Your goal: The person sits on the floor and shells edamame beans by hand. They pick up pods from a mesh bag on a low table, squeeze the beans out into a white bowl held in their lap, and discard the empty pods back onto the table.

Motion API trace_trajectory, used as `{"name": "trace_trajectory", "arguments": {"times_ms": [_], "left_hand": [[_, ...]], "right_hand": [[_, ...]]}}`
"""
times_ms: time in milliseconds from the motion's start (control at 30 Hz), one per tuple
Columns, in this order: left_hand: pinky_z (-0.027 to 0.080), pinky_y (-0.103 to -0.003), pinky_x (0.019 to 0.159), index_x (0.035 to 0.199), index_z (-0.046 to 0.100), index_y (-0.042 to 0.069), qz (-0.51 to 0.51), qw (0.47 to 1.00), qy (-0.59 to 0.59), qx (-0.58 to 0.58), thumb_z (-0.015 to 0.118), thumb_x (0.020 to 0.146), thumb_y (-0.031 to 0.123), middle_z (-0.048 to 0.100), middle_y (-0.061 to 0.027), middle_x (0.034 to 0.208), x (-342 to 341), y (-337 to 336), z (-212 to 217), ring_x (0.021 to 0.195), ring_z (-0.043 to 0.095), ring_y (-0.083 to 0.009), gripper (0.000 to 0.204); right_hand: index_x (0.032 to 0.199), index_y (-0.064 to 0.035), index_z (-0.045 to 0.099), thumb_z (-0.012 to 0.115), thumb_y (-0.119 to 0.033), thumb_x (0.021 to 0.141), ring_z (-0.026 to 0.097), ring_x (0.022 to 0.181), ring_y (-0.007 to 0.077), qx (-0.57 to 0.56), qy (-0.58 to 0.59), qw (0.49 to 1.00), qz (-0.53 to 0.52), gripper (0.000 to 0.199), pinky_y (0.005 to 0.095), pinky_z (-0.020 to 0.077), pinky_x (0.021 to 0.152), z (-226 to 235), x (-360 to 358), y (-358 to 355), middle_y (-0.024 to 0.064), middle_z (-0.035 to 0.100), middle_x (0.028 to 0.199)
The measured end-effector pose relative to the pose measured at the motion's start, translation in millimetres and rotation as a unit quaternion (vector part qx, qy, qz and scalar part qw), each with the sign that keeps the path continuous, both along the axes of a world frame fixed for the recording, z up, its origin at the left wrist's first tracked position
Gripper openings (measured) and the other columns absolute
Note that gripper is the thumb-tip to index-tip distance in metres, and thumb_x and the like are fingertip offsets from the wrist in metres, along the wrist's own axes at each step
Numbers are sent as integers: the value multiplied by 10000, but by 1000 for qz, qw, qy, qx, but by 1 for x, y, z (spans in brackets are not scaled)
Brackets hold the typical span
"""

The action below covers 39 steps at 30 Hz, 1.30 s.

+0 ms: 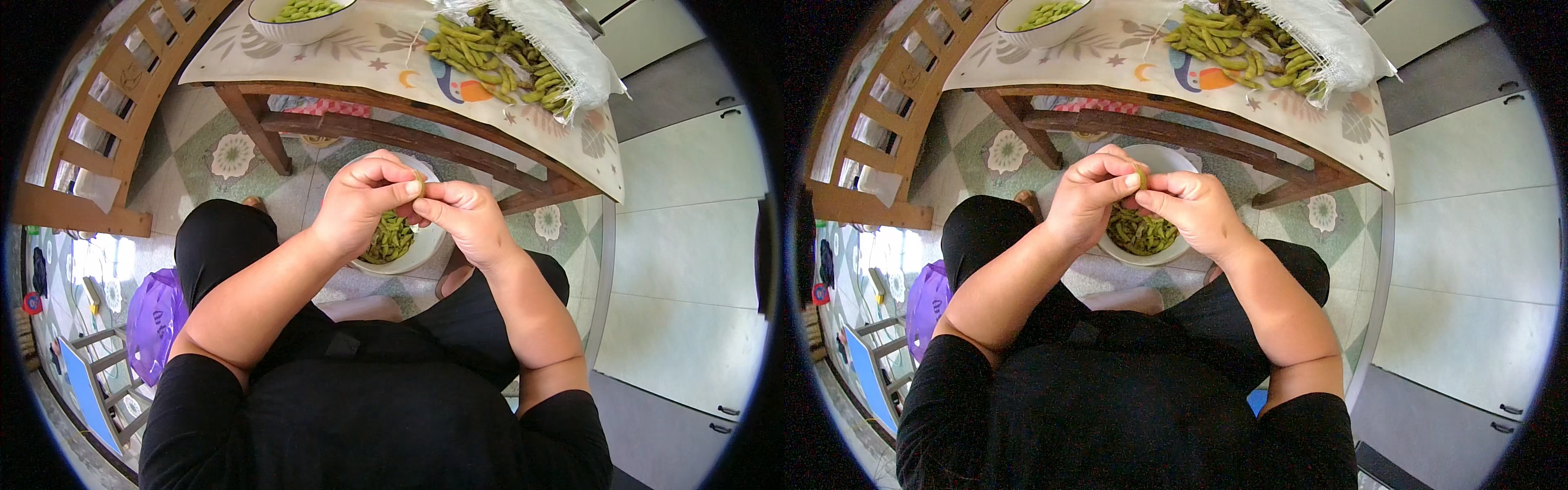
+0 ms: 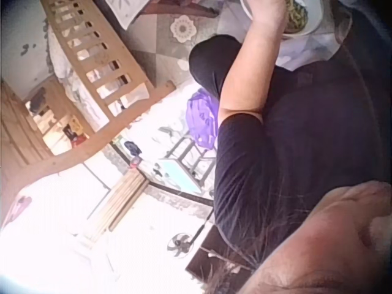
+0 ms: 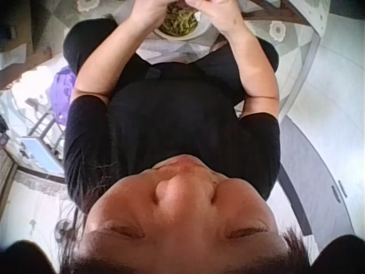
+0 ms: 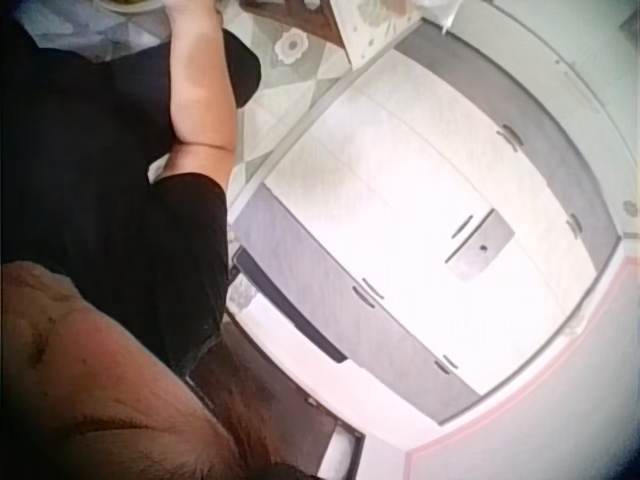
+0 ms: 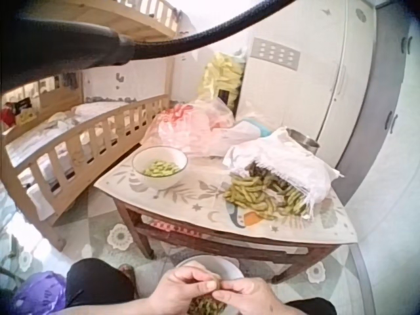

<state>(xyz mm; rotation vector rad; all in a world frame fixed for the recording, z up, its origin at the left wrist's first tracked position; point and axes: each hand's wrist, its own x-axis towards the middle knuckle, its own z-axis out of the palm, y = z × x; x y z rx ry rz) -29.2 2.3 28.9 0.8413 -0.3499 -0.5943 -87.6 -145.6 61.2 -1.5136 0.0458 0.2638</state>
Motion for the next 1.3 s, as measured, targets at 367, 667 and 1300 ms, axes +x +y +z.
{"name": "trace_trajectory", "arguments": {"times_ms": [367,667,1300], "left_hand": [[431,-235,577,804,575,38,-70,994,83,-14,565,801,83,556,-38,794,3,1,4,676,514,-113,46],[418,-288,701,851,579,38,-104,978,176,-26,559,800,168,591,-58,802,9,1,-10,704,544,-174,141],[396,-251,744,945,548,86,-46,968,247,-28,501,856,226,562,-19,895,-6,-15,-31,813,507,-120,172]], "right_hand": [[883,9,581,537,-170,832,555,684,134,108,41,993,-17,191,253,444,661,-7,2,2,86,609,772],[868,-3,599,554,-142,817,509,659,83,44,16,999,6,155,208,396,614,-8,2,-7,45,598,743],[840,22,608,594,-86,768,552,678,109,-241,-110,955,-137,130,228,433,604,-29,8,4,61,593,746]]}}
